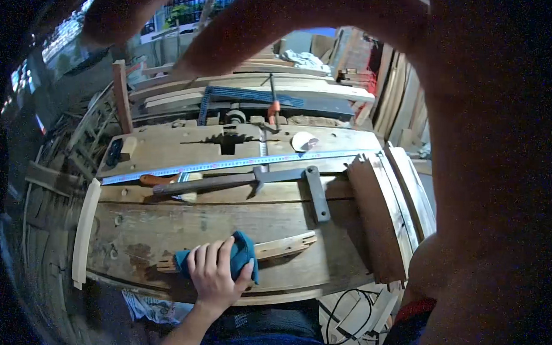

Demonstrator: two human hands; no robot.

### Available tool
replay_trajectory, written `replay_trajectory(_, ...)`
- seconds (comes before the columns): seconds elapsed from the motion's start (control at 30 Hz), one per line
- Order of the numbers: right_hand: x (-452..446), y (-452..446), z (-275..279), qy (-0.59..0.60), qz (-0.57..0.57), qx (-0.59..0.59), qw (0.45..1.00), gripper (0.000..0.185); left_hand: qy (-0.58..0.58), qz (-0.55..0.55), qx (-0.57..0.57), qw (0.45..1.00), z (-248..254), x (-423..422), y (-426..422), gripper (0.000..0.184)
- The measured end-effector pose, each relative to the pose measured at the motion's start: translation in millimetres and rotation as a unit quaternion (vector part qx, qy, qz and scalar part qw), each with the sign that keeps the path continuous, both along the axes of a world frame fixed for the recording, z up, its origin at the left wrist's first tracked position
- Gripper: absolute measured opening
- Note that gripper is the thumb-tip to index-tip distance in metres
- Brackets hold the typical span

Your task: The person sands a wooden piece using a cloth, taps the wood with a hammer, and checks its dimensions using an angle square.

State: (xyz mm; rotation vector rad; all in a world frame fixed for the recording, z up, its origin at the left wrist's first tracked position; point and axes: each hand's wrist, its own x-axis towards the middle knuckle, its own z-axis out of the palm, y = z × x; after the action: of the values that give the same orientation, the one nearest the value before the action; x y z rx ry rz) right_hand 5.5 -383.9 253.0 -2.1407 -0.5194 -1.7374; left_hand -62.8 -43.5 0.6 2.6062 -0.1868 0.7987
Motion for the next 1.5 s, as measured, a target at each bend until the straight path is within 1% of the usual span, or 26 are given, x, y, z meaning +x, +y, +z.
replay_trajectory(0.27, 6, -15, 5, -0.001, 0.000, 0.018, 1.000, 0.033, 0.024, 0.018, 0.013, 0.999, 5, -1, 1, 0.061)
replay_trajectory(0.33, 13, -20, 12, 0.007, -0.007, 0.022, 1.000, 0.033, 0.015, 0.014, 0.014, 1.000, 4, -2, 1, 0.061)
replay_trajectory(0.4, 23, -14, 10, 0.013, -0.001, 0.021, 1.000, 0.034, 0.031, 0.008, 0.011, 0.999, 4, -12, -3, 0.060)
replay_trajectory(0.5, 10, 22, -2, 0.024, 0.055, 0.033, 0.998, 0.035, 0.029, 0.014, 0.003, 0.999, 6, -3, 1, 0.059)
replay_trajectory(0.53, 7, 47, -10, 0.054, 0.098, 0.038, 0.993, 0.035, 0.026, 0.016, 0.001, 1.000, 5, -2, 1, 0.059)
replay_trajectory(0.6, -1, 104, -34, 0.167, 0.186, 0.054, 0.967, 0.036, 0.020, 0.007, -0.004, 1.000, 5, 1, -2, 0.059)
replay_trajectory(0.67, -3, 148, -80, 0.324, 0.241, 0.046, 0.914, 0.036, 0.041, 0.004, 0.010, 0.999, 8, -2, -2, 0.060)
replay_trajectory(0.7, -4, 159, -117, 0.379, 0.249, 0.019, 0.891, 0.037, 0.038, -0.001, 0.012, 0.999, 10, -2, 2, 0.060)
replay_trajectory(0.73, 1, 155, -164, 0.385, 0.243, -0.055, 0.889, 0.039, 0.029, -0.009, 0.008, 1.000, 10, 2, 2, 0.060)
replay_trajectory(0.77, -1, 150, -205, 0.379, 0.222, -0.078, 0.895, 0.043, 0.050, -0.002, 0.005, 0.999, 7, 2, 3, 0.061)
replay_trajectory(0.8, -7, 149, -230, 0.379, 0.206, -0.097, 0.897, 0.047, 0.051, -0.008, 0.015, 0.999, 10, 0, 8, 0.061)
replay_trajectory(0.9, -25, 142, -240, 0.399, 0.188, -0.129, 0.888, 0.056, 0.059, 0.002, 0.030, 0.998, 13, -5, 34, 0.063)
replay_trajectory(1.0, -24, 141, -265, 0.380, 0.163, -0.144, 0.899, 0.058, 0.073, 0.008, 0.043, 0.996, 15, -12, 62, 0.065)
replay_trajectory(1.03, -23, 141, -264, 0.369, 0.156, -0.147, 0.904, 0.055, 0.083, 0.002, 0.045, 0.996, 19, -14, 69, 0.065)
replay_trajectory(1.13, -18, 143, -270, 0.360, 0.151, -0.148, 0.909, 0.055, 0.124, -0.007, 0.058, 0.991, 23, -9, 81, 0.065)
replay_trajectory(1.17, -19, 145, -269, 0.366, 0.162, -0.126, 0.908, 0.055, 0.140, -0.011, 0.060, 0.988, 24, -6, 80, 0.065)
replay_trajectory(1.27, -16, 146, -275, 0.361, 0.160, -0.108, 0.912, 0.057, 0.148, -0.037, 0.059, 0.987, 20, 14, 52, 0.064)
replay_trajectory(1.33, -14, 144, -270, 0.358, 0.159, -0.109, 0.914, 0.057, 0.117, -0.056, 0.070, 0.989, 16, 26, 22, 0.060)
replay_trajectory(1.4, -12, 145, -265, 0.373, 0.176, -0.095, 0.906, 0.055, 0.108, -0.061, 0.063, 0.990, 15, 30, 1, 0.060)
replay_trajectory(1.5, -13, 143, -260, 0.373, 0.175, -0.099, 0.906, 0.051, 0.086, -0.064, 0.058, 0.993, 17, 26, 9, 0.060)
